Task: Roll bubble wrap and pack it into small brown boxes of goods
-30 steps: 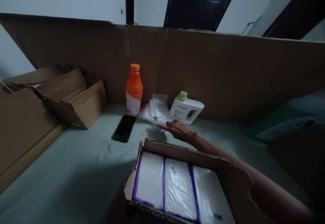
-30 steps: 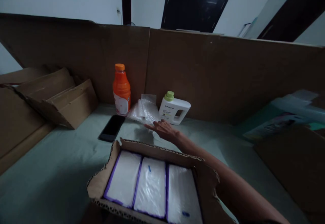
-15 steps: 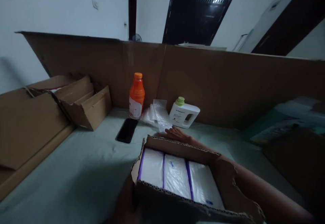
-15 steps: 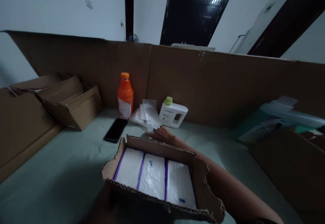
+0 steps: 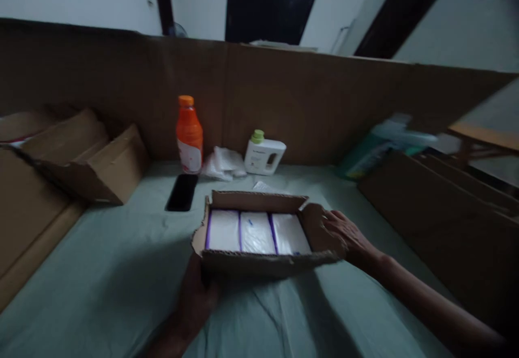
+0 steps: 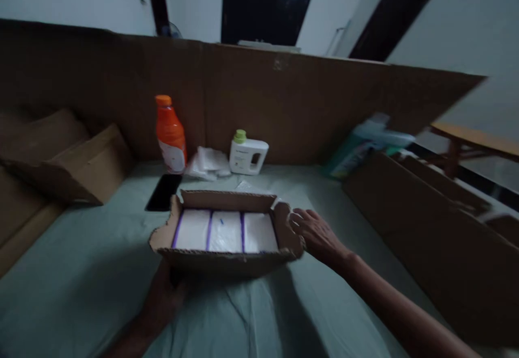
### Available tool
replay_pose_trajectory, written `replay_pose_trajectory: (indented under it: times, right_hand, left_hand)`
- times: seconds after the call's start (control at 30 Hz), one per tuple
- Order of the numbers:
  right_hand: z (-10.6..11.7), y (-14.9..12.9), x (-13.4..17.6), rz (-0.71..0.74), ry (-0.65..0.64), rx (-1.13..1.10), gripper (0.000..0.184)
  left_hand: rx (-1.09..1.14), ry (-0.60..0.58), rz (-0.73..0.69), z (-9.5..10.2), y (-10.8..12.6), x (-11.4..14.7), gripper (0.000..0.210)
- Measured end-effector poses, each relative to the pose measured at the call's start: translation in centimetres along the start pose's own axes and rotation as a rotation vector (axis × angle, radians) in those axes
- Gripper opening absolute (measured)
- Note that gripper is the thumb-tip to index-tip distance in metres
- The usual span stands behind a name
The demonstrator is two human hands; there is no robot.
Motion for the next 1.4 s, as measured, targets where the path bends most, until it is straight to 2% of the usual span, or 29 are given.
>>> replay_pose_trajectory:
  times: [0.13, 0.23, 0.33, 0.37, 0.47, 0.5, 0.6, 0.67, 0.77, 0.87, 0.93, 1.0, 1.07, 1.13, 1.17, 1.23, 1.3, 1.4]
  right_hand:
    - [2.5, -2.9, 10.2, -0.159, -0.090, 0.050, 0.034]
    - [4.8, -4.0, 13.2, -0.323, -0.012, 0.070, 0.027]
    - [5.9, -4.4, 11.8, -0.492, 0.131, -0.049, 0.020]
    - [5.7, -4.6, 10.7, -0.528, 0.167, -0.145, 0.026]
    - [3.6, -6.3, 6.4, -0.535, 0.193, -0.469, 0.056]
    - [2.7, -7.1, 5.1, -0.522, 0.183, -0.556, 0.060]
    - [0.4, -9.0, 2.2, -0.552, 0.177, -0.719, 0.052]
    - [-0.7, -9.2, 1.0, -0.626, 0.207, -0.772, 0.047]
    - [-1.9, -8.5, 0.2, -0.707, 0.228, -0.814, 0.051]
    - [-2.2, -7.1, 0.9, -0.668, 0.197, -0.763, 0.054]
    - [-2.1, -6.0, 2.4, -0.608, 0.152, -0.585, 0.054]
    - [-2.0, -4.8, 4.1, -0.566, 0.077, -0.322, 0.049]
    - [-2.1, -3.7, 5.6, -0.546, 0.001, -0.136, 0.036]
    - [-2.2, -2.9, 6.7, -0.545, -0.041, -0.082, 0.021]
    - [-2.1, -2.7, 7.1, -0.554, -0.042, -0.078, 0.020]
    - [-1.4, -2.5, 7.9, -0.577, -0.030, -0.050, 0.024]
    - [-0.1, -3.1, 9.1, -0.609, 0.002, -0.013, 0.027]
    - [3.2, -6.1, 11.4, -0.629, 0.132, -0.004, 0.028]
  left_hand:
    - [-0.014, -0.038, 0.025, 0.5, 0.2, 0.0, 0.050]
    - [-0.020, -0.065, 0.001, 0.8, 0.8, -0.1, 0.056]
    - [0.045, -0.080, -0.031, 1.0, 1.9, 0.1, 0.065]
    - [0.075, -0.081, -0.040, 1.1, 2.2, 0.2, 0.066]
    - [0.140, -0.089, -0.050, 1.0, 2.9, 0.6, 0.067]
    - [0.149, -0.095, -0.042, 0.8, 2.9, 0.6, 0.067]
    - [0.138, -0.098, 0.003, 0.1, 3.0, 0.1, 0.068]
    - [0.122, -0.084, 0.007, -0.6, 3.2, -1.0, 0.070]
    - [0.135, -0.088, -0.039, -2.0, 3.8, -3.3, 0.070]
    - [0.132, -0.112, -0.070, -2.8, 4.0, -4.7, 0.068]
    - [0.122, -0.112, -0.069, -2.3, 3.5, -4.5, 0.068]
    - [0.104, -0.064, -0.033, -1.0, 2.4, -3.5, 0.070]
    - [0.070, 0.010, 0.025, 0.6, 1.3, -1.6, 0.070]
    - [0.027, 0.032, 0.067, 1.7, 0.9, 0.8, 0.068]
    - [0.015, 0.005, 0.079, 1.8, 1.1, 2.2, 0.065]
    - [0.044, -0.113, 0.120, 1.2, 1.9, 5.0, 0.057]
    - [0.147, -0.293, 0.234, -0.4, 2.8, 7.7, 0.053]
    - [0.333, -0.554, 0.501, -3.4, 4.2, 11.1, 0.069]
Point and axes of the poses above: each hand's wrist, its own x-axis away from the middle knuckle, its own z-axis out of the back of the hand, y = z × x, the point moved 6 cm from there along -x, towards the middle knuckle, and after that the axes turned 11 degrees about y, right-handed, at the moved point
